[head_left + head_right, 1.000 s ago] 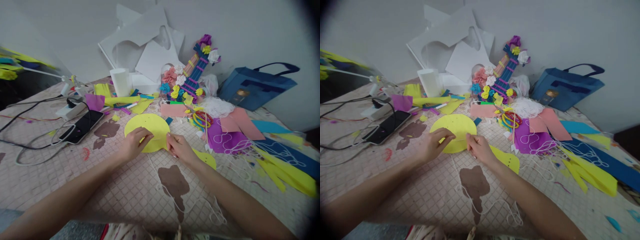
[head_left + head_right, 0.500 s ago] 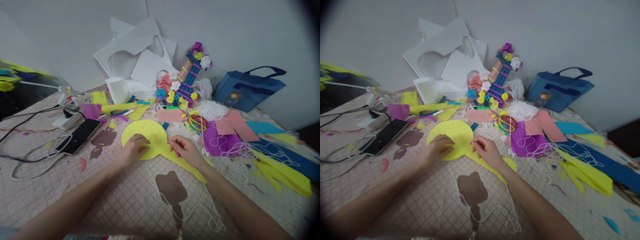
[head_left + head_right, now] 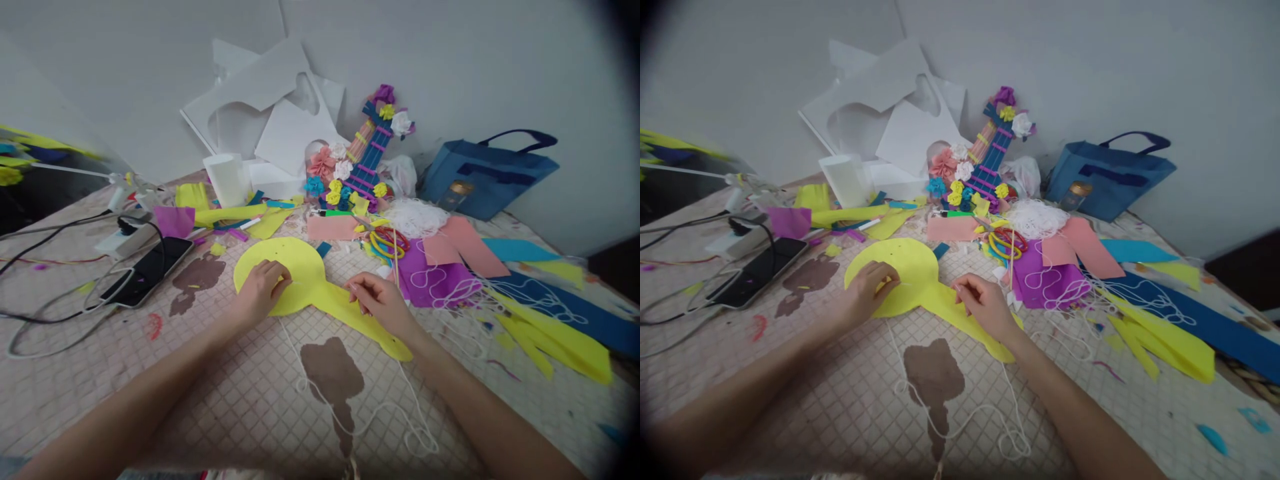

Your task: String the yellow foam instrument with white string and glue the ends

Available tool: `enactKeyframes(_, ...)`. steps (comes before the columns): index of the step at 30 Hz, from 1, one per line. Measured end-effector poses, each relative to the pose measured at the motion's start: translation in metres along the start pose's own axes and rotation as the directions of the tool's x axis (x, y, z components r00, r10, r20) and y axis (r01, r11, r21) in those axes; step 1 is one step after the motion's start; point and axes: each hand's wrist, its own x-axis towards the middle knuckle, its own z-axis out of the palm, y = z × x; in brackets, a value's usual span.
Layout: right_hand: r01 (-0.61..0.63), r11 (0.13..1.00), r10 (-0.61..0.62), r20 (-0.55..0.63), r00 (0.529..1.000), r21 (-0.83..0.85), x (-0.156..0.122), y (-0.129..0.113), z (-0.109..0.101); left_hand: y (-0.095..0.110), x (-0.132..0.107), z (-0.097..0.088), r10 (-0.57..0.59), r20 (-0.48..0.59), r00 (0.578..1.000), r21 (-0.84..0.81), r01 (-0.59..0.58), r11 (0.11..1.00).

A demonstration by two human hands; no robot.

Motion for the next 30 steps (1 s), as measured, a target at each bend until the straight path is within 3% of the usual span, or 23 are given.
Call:
enactKeyframes(6, 0.010, 1.000, -0.010, -0.101, 0.995, 0.000, 0.004, 0.001, -0.015, 0.002, 0.000, 0.002, -0.126, 0.010, 0.992, -0.164, 0.126, 0.978)
enactKeyframes(10, 0.012, 0.999, -0.005, -0.155, 0.988, 0.045, 0.009, 0.006, -0.025, 0.007, 0.000, 0.004, -0.100, 0.053, 0.994, -0.272, 0.111, 0.956)
enactKeyframes(14, 0.027, 1.000, -0.028, -0.161, 0.987, -0.011, 0.010, 0.007, -0.026, 0.007, -0.002, 0.004, -0.003, 0.113, 0.994, -0.190, 0.025, 0.981)
enactKeyframes(21, 0.123, 0.909, -0.157, -0.055, 0.986, -0.399, 0.012, 0.011, -0.020, 0.001, -0.011, 0.004, 0.193, 0.174, 0.966, -0.082, -0.181, 0.980)
enactKeyframes(26, 0.145, 0.887, -0.171, -0.020, 0.985, -0.439, 0.017, 0.016, -0.019, 0.008, -0.018, -0.002, 0.198, 0.293, 0.935, 0.098, -0.235, 0.967)
enactKeyframes(30, 0.137, 0.888, -0.158, -0.011, 0.987, -0.439, 0.017, 0.016, -0.021, 0.009, -0.019, -0.003, 0.185, 0.310, 0.933, 0.156, -0.242, 0.958)
